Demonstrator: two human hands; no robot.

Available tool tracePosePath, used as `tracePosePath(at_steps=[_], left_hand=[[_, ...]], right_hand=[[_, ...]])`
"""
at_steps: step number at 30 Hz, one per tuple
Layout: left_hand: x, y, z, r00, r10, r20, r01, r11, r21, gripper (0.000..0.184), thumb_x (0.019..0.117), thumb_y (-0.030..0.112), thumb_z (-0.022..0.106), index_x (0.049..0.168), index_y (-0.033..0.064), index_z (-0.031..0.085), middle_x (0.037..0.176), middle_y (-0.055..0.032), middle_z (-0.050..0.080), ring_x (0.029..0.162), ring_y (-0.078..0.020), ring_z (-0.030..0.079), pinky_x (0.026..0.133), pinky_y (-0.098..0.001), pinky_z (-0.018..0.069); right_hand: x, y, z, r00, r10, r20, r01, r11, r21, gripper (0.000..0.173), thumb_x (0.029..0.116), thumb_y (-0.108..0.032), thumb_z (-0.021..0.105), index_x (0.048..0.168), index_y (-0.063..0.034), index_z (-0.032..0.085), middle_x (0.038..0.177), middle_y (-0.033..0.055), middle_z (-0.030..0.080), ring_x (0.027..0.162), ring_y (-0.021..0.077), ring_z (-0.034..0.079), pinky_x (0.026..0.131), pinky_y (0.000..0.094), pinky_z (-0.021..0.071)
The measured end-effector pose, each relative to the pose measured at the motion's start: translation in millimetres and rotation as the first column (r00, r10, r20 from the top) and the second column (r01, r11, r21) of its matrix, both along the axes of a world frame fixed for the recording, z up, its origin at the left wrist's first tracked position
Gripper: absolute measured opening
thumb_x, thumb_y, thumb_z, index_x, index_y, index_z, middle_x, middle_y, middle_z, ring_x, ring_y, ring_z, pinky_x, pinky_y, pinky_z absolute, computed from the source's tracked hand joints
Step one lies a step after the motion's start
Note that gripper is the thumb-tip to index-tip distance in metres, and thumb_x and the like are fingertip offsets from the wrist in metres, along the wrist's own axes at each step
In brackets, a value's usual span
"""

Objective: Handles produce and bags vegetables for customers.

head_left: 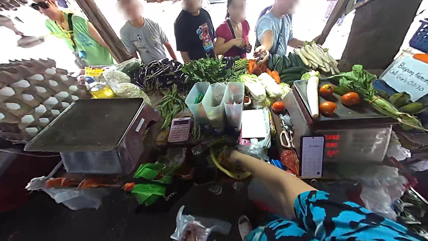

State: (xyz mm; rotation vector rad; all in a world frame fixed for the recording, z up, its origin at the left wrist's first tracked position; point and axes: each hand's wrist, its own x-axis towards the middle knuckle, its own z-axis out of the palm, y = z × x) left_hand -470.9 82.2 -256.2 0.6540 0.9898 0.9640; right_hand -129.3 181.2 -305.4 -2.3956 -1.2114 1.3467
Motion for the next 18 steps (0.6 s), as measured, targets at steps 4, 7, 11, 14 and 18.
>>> tracePosePath(at_steps=[4,7,11,14,18], left_hand=[[34.4,19.8,22.1,0.997,0.007,-0.076,0.006,0.983,0.182,0.023,0.1030,0.000,0.044,0.101,0.0118,0.064,0.081,0.0092,0.072,0.073,-0.0011,0.069,0.068,-0.0221,0.0604],[81.0,41.1,42.5,0.993,0.048,-0.106,-0.008,0.936,0.351,0.014,0.1017,0.001,0.052,0.101,0.0060,0.065,0.080,0.0090,0.071,0.074,-0.0002,0.069,0.070,-0.0216,0.0608],[142.3,54.4,97.0,0.995,-0.099,-0.018,0.100,0.948,0.302,0.030,0.1115,0.014,0.036,0.109,0.0018,0.063,0.088,0.0022,0.073,0.079,-0.0061,0.072,0.076,-0.0256,0.0621],[158.1,56.5,115.3,0.965,-0.216,0.147,0.146,0.913,0.380,0.021,0.1031,0.002,0.050,0.101,0.0068,0.070,0.089,-0.0002,0.076,0.081,-0.0103,0.074,0.077,-0.0287,0.0639],[173.8,52.8,119.9,0.941,-0.238,0.240,0.104,0.881,0.462,0.004,0.0949,0.020,0.072,0.095,0.0217,0.076,0.089,0.0045,0.076,0.081,-0.0067,0.073,0.078,-0.0267,0.0627]], right_hand=[[-13.9,-13.4,75.6,0.990,0.144,-0.005,-0.143,0.984,0.108,0.057,0.1081,-0.043,0.045,0.129,0.0074,0.062,0.130,0.0306,0.061,0.126,0.0435,0.058,0.105,0.0629,0.0416],[-34.8,-43.2,132.7,0.933,0.182,-0.309,-0.037,0.906,0.422,0.054,0.1087,-0.043,0.045,0.145,-0.0042,0.055,0.135,0.0214,0.063,0.122,0.0321,0.061,0.106,0.0529,0.0450],[-56.7,-81.1,186.4,0.908,0.409,0.092,-0.387,0.736,0.555,0.041,0.1040,-0.020,0.056,0.136,0.0049,0.053,0.109,0.0253,0.069,0.106,0.0400,0.068,0.093,0.0595,0.0505],[-23.4,-87.4,213.4,0.783,0.503,0.365,-0.619,0.573,0.537,0.032,0.1070,-0.022,0.047,0.106,0.0049,0.064,0.085,0.0221,0.068,0.087,0.0402,0.070,0.075,0.0598,0.0506],[21.7,-74.9,258.7,0.706,0.635,0.313,-0.688,0.512,0.514,0.043,0.1115,-0.026,0.037,0.109,0.0025,0.070,0.090,0.0203,0.070,0.090,0.0366,0.069,0.081,0.0597,0.0507]])
